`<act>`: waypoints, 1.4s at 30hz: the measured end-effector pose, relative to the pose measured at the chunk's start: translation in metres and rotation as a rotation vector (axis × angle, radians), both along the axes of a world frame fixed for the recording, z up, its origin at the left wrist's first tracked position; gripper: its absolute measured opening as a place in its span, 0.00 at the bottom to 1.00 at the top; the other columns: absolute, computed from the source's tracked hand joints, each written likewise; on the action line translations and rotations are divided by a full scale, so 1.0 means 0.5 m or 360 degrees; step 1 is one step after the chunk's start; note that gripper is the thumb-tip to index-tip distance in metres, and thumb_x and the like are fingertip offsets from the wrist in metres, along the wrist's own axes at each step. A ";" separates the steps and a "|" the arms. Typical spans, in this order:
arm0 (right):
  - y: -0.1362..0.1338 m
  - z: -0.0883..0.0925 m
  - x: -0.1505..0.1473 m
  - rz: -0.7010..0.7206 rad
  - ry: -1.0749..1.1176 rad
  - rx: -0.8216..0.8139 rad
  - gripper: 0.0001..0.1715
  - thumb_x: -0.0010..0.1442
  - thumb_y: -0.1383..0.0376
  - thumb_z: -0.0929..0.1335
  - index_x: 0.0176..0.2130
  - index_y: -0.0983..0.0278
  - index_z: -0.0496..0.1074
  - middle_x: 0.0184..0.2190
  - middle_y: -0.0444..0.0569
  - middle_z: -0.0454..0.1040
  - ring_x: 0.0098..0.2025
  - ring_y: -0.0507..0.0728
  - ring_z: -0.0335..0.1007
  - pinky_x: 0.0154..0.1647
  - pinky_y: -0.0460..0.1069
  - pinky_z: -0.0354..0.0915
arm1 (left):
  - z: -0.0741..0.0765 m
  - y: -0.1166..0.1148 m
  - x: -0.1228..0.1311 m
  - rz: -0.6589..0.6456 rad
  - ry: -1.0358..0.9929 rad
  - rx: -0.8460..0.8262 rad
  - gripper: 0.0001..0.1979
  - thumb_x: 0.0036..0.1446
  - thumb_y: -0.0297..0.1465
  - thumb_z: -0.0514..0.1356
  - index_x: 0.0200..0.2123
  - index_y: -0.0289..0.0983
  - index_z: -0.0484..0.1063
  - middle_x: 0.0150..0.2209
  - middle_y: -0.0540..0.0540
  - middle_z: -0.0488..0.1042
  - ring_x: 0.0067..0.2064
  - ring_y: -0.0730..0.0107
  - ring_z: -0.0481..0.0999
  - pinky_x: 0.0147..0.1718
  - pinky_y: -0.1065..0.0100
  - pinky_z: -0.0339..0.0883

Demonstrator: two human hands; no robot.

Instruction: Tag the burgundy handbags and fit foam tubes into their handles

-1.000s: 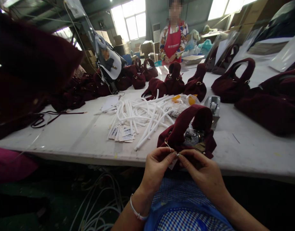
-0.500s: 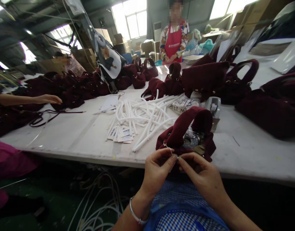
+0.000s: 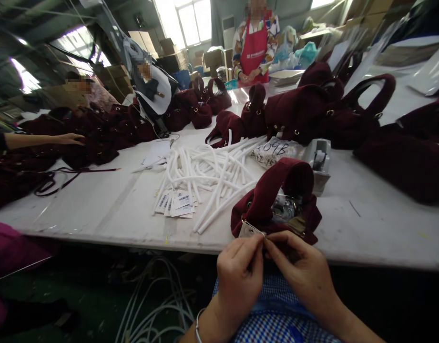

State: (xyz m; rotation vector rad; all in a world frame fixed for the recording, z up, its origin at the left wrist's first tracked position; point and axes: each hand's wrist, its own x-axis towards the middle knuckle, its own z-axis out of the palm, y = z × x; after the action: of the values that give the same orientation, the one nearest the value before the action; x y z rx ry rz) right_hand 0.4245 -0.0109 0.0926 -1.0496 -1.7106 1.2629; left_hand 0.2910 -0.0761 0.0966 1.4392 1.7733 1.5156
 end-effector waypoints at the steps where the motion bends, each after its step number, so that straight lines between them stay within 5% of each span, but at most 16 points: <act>1: -0.002 -0.001 -0.003 -0.0030 0.0004 0.0015 0.12 0.64 0.55 0.71 0.40 0.60 0.77 0.34 0.46 0.79 0.33 0.55 0.77 0.33 0.46 0.73 | -0.004 -0.004 0.002 -0.0034 0.0035 0.0015 0.18 0.61 0.26 0.60 0.51 0.49 0.79 0.43 0.44 0.83 0.43 0.59 0.81 0.47 0.62 0.73; 6: -0.007 0.004 -0.008 -0.0090 -0.0054 0.0126 0.10 0.64 0.56 0.71 0.37 0.60 0.76 0.34 0.45 0.79 0.35 0.55 0.77 0.36 0.45 0.73 | -0.010 -0.011 -0.005 -0.0149 -0.0032 -0.0017 0.20 0.62 0.25 0.59 0.54 0.48 0.77 0.47 0.44 0.82 0.47 0.58 0.81 0.51 0.61 0.72; 13: -0.013 0.019 0.007 -0.0021 -0.0019 0.0049 0.09 0.65 0.57 0.70 0.40 0.59 0.75 0.29 0.42 0.77 0.30 0.53 0.76 0.34 0.43 0.73 | -0.007 0.000 -0.045 0.0111 -0.0211 -0.0278 0.19 0.58 0.32 0.65 0.53 0.45 0.74 0.49 0.45 0.78 0.43 0.66 0.78 0.32 0.71 0.71; 19: -0.020 0.016 0.030 -0.0075 -0.0188 0.0332 0.07 0.65 0.59 0.70 0.42 0.57 0.75 0.37 0.42 0.78 0.36 0.52 0.77 0.39 0.42 0.73 | -0.026 0.005 -0.043 0.0036 -0.0234 -0.0483 0.25 0.54 0.30 0.68 0.55 0.46 0.68 0.36 0.53 0.78 0.35 0.72 0.76 0.34 0.71 0.69; 26: -0.036 0.015 0.058 -0.0042 -0.0593 0.0555 0.20 0.64 0.56 0.70 0.54 0.56 0.71 0.47 0.44 0.79 0.44 0.56 0.78 0.45 0.46 0.75 | -0.012 0.003 -0.018 -0.0279 -0.1195 -0.0390 0.26 0.55 0.33 0.68 0.55 0.42 0.64 0.35 0.51 0.76 0.35 0.70 0.80 0.35 0.71 0.74; 29: -0.022 0.039 0.076 -0.0002 -0.0659 0.0594 0.13 0.68 0.57 0.67 0.50 0.57 0.74 0.43 0.43 0.81 0.41 0.55 0.79 0.42 0.45 0.75 | -0.005 0.001 -0.021 -0.0305 -0.1039 -0.0341 0.21 0.58 0.34 0.66 0.53 0.40 0.67 0.34 0.51 0.76 0.35 0.70 0.79 0.35 0.71 0.74; 32: 0.018 0.085 0.102 0.0033 -0.0774 0.0915 0.12 0.70 0.59 0.65 0.49 0.58 0.74 0.43 0.44 0.80 0.41 0.56 0.79 0.43 0.47 0.74 | 0.011 0.014 -0.038 -0.0087 -0.0569 -0.0125 0.12 0.64 0.36 0.60 0.50 0.41 0.72 0.40 0.47 0.78 0.39 0.69 0.79 0.36 0.70 0.73; 36: 0.089 0.143 0.112 0.0096 -0.1082 0.1462 0.13 0.70 0.66 0.63 0.49 0.61 0.74 0.43 0.49 0.79 0.38 0.59 0.78 0.36 0.52 0.72 | 0.040 0.069 -0.048 -0.0034 0.0002 0.0152 0.20 0.63 0.34 0.61 0.58 0.43 0.69 0.56 0.43 0.73 0.58 0.59 0.72 0.55 0.60 0.69; 40: 0.150 0.165 0.080 0.0284 -0.1382 0.1624 0.14 0.62 0.74 0.67 0.47 0.63 0.75 0.40 0.49 0.78 0.41 0.62 0.76 0.39 0.54 0.70 | 0.049 0.129 -0.037 -0.0255 -0.0029 0.0052 0.30 0.60 0.34 0.63 0.65 0.43 0.61 0.58 0.42 0.73 0.58 0.57 0.73 0.58 0.57 0.66; 42: 0.169 0.164 0.062 0.0407 -0.1442 0.1587 0.14 0.61 0.75 0.68 0.45 0.64 0.76 0.40 0.50 0.78 0.42 0.62 0.75 0.41 0.53 0.70 | 0.043 0.144 -0.038 -0.0284 -0.0083 0.0005 0.27 0.58 0.32 0.65 0.61 0.42 0.67 0.52 0.44 0.77 0.53 0.58 0.76 0.54 0.58 0.68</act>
State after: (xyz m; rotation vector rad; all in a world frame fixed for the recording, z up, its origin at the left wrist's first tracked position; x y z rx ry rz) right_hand 0.4557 0.0736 0.1746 -0.7849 -2.7429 -0.1530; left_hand 0.2721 -0.0042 0.1181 1.5019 1.5674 1.4513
